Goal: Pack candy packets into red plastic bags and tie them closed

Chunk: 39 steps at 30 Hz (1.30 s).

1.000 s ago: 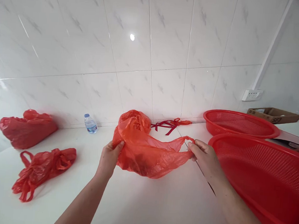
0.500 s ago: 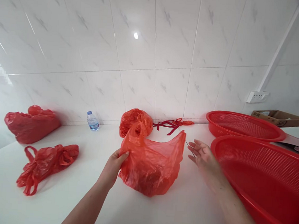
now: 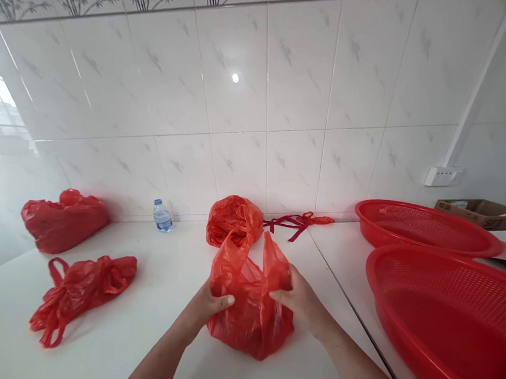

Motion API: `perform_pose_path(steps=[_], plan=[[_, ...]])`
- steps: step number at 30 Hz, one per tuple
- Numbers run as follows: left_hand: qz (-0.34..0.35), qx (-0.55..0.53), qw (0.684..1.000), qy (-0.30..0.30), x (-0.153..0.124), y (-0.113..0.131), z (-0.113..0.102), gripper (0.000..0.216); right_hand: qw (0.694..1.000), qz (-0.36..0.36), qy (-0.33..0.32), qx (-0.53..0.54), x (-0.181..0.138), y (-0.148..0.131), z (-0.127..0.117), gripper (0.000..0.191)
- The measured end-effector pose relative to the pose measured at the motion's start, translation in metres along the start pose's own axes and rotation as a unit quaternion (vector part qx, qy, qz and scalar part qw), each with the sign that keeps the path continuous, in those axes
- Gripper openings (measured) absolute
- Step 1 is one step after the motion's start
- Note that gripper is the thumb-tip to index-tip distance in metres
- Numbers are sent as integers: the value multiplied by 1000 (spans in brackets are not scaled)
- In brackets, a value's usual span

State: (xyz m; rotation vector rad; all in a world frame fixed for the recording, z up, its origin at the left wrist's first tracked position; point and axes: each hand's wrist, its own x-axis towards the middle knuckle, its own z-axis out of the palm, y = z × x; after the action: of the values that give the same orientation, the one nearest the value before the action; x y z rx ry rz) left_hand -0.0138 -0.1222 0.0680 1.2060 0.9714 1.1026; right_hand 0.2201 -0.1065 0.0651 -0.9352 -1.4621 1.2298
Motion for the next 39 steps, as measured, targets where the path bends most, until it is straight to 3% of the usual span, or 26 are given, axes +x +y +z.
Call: perform_pose_path(steps=[3, 8, 13, 15, 19, 23, 28, 32, 36, 39], plan=[[-37, -41, 998, -24, 8, 8, 5, 55, 991, 47, 2, 123, 17, -11, -5, 21], [-16, -198, 976, 90, 29, 17, 7, 39, 944, 13, 38, 327, 38, -23, -20, 22], [-47, -284, 953, 90, 54, -1, 9, 33, 889, 47, 67, 450, 67, -2, -15, 10], [-66, -313, 943, 91, 63, -14, 7, 31, 882, 74, 58, 461, 76, 13, -9, 2], [-104, -341, 924, 137, 75, -40, 0, 26, 870, 138, 31, 472, 82, 41, -2, 14], [-102, -347, 917, 169, 77, -57, -5, 27, 866, 141, 35, 479, 81, 54, -6, 12], [-39, -340, 939, 26, 67, -54, -8, 38, 899, 169, 5, 404, 78, 57, -5, 16], [-10, -267, 962, -54, 57, -41, -7, 53, 896, 176, -40, 405, 69, 56, 10, 16], [-58, -215, 975, -13, 52, -34, -4, 36, 874, 206, -83, 432, 60, 54, 20, 19], [-78, -243, 966, 46, 51, -37, -3, 23, 860, 217, -51, 460, 59, 52, 17, 15]])
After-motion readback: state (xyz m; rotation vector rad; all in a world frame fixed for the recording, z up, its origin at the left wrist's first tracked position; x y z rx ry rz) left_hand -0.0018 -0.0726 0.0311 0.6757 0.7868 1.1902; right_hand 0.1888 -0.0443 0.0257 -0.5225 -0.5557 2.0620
